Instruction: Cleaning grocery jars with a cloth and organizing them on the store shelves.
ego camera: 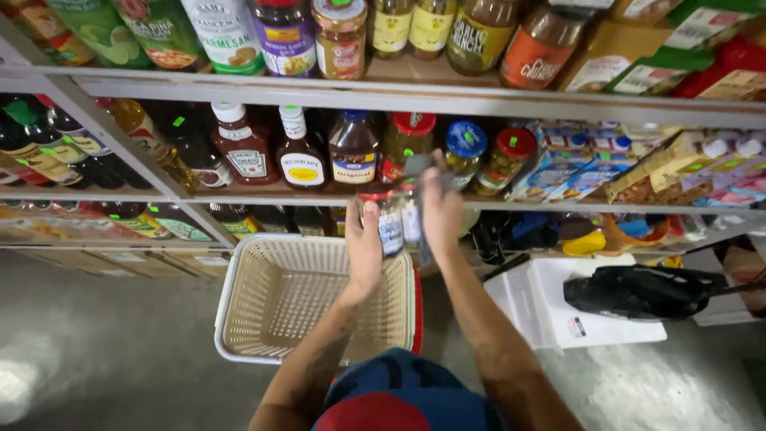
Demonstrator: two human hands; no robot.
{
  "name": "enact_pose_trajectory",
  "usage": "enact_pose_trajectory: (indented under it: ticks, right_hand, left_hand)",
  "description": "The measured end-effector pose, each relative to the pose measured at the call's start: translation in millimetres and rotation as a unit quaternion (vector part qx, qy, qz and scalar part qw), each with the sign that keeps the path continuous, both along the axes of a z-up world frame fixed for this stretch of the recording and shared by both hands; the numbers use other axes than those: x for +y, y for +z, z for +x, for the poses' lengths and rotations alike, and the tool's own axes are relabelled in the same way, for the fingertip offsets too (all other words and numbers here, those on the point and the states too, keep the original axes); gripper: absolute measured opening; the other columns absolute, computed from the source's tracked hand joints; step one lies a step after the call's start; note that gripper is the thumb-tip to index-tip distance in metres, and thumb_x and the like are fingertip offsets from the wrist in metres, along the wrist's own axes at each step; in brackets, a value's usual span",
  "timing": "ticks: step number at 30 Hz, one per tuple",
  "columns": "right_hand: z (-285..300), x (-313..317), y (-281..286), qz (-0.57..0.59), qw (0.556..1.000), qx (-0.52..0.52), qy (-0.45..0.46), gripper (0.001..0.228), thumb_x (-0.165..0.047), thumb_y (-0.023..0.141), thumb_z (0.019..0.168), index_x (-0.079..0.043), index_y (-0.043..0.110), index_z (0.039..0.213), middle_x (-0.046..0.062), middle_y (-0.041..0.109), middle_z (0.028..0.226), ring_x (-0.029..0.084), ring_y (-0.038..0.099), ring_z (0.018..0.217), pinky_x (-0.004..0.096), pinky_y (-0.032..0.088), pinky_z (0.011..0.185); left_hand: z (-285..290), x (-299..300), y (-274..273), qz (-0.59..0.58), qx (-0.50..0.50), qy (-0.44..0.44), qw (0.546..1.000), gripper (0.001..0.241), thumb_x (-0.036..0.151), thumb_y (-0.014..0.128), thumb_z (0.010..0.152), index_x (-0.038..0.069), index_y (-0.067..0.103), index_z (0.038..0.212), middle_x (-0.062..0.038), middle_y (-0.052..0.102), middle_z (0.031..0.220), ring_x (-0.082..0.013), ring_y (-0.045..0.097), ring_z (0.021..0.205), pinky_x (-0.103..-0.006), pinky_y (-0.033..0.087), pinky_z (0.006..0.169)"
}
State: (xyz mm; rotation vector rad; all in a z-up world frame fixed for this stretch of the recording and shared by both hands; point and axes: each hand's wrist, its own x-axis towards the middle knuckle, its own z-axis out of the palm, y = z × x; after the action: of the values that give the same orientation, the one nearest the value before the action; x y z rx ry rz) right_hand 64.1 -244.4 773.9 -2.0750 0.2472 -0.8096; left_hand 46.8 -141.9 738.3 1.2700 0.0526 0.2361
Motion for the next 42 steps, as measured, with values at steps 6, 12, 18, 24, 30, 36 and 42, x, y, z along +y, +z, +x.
enact_pose_trajectory:
  ticks: [6, 12, 18, 24, 30, 36, 42]
  right_hand:
    - [-33, 20, -53, -0.164, 0.974, -0.14, 0.069, 0.072, -0.048, 0.054, 0.098, -0.014, 0.038, 0.16, 0.018, 0.035, 0.163, 0.04, 0.034, 0.146, 0.059, 0.022, 0.115]
    - [4, -12, -22, 0.179, 0.98, 0.037, 0.081, 0.073, -0.047, 0.075, 0.084, -0.016, 0.053, 0.147, 0.015, 0.059, 0.138, 0.034, 0.06, 0.121, 0.048, 0.045, 0.104]
    - [-18, -33, -25, 0.675, 0.699, 0.153, 0.181, 0.073, -0.057, 0.069, 0.086, -0.005, 0.061, 0.137, 0.023, 0.063, 0.133, 0.04, 0.065, 0.116, 0.053, 0.05, 0.103]
    - [-30, -37, -75, 0.316, 0.936, -0.054, 0.147, 0.046, -0.017, 0.075, 0.083, -0.006, 0.061, 0.125, 0.014, 0.065, 0.115, 0.03, 0.065, 0.099, 0.043, 0.054, 0.089]
    - [-44, 21, -18, 0.087, 0.924, -0.167, 0.332, 0.069, -0.04, 0.07, 0.093, -0.006, 0.048, 0.149, 0.025, 0.046, 0.153, 0.047, 0.035, 0.144, 0.058, 0.028, 0.12]
    - [15, 5, -5, 0.213, 0.966, 0.074, 0.129, 0.068, -0.06, 0.055, 0.094, -0.003, 0.065, 0.131, 0.023, 0.064, 0.129, 0.036, 0.055, 0.13, 0.049, 0.035, 0.118]
    - [-35, 38, -32, 0.09, 0.979, -0.034, 0.181, 0.059, -0.052, 0.057, 0.099, -0.013, 0.051, 0.142, 0.019, 0.049, 0.143, 0.04, 0.035, 0.138, 0.058, 0.032, 0.114]
  left_hand:
    - [6, 1, 8, -0.036, -0.05, 0.003, 0.998, 0.039, 0.041, 0.059, 0.102, 0.012, 0.058, 0.128, -0.005, 0.06, 0.111, -0.0142, 0.052, 0.106, -0.0372, 0.044, 0.101]
    - [8, -3, 3, -0.066, 0.033, 0.005, 0.997, 0.044, 0.042, 0.058, 0.104, 0.006, 0.058, 0.129, -0.013, 0.061, 0.119, -0.0188, 0.055, 0.11, -0.0395, 0.045, 0.102]
    - [8, 11, 35, -0.005, 0.076, -0.015, 0.997, 0.072, 0.058, 0.046, 0.103, 0.001, 0.048, 0.147, -0.024, 0.05, 0.144, -0.0335, 0.043, 0.136, -0.0489, 0.033, 0.115]
    - [2, 16, 65, 0.132, -0.024, -0.068, 0.989, 0.096, 0.02, 0.07, 0.088, 0.005, 0.011, 0.161, -0.038, 0.021, 0.157, -0.052, 0.019, 0.148, -0.0669, 0.015, 0.119]
    - [17, 24, -2, -0.188, 0.038, -0.208, 0.959, 0.08, 0.049, 0.063, 0.09, 0.008, 0.032, 0.151, -0.024, 0.036, 0.146, -0.0374, 0.035, 0.132, -0.0524, 0.029, 0.106]
    - [4, 35, 39, -0.356, 0.08, -0.24, 0.9, 0.048, 0.061, 0.069, 0.084, 0.013, 0.065, 0.079, -0.006, 0.066, 0.06, -0.0123, 0.063, 0.044, -0.0207, 0.055, 0.036]
    - [32, 46, 48, -0.426, 0.018, -0.229, 0.875, 0.077, 0.077, 0.062, 0.078, 0.013, 0.063, 0.12, -0.017, 0.068, 0.103, -0.0233, 0.068, 0.076, -0.0309, 0.063, 0.064]
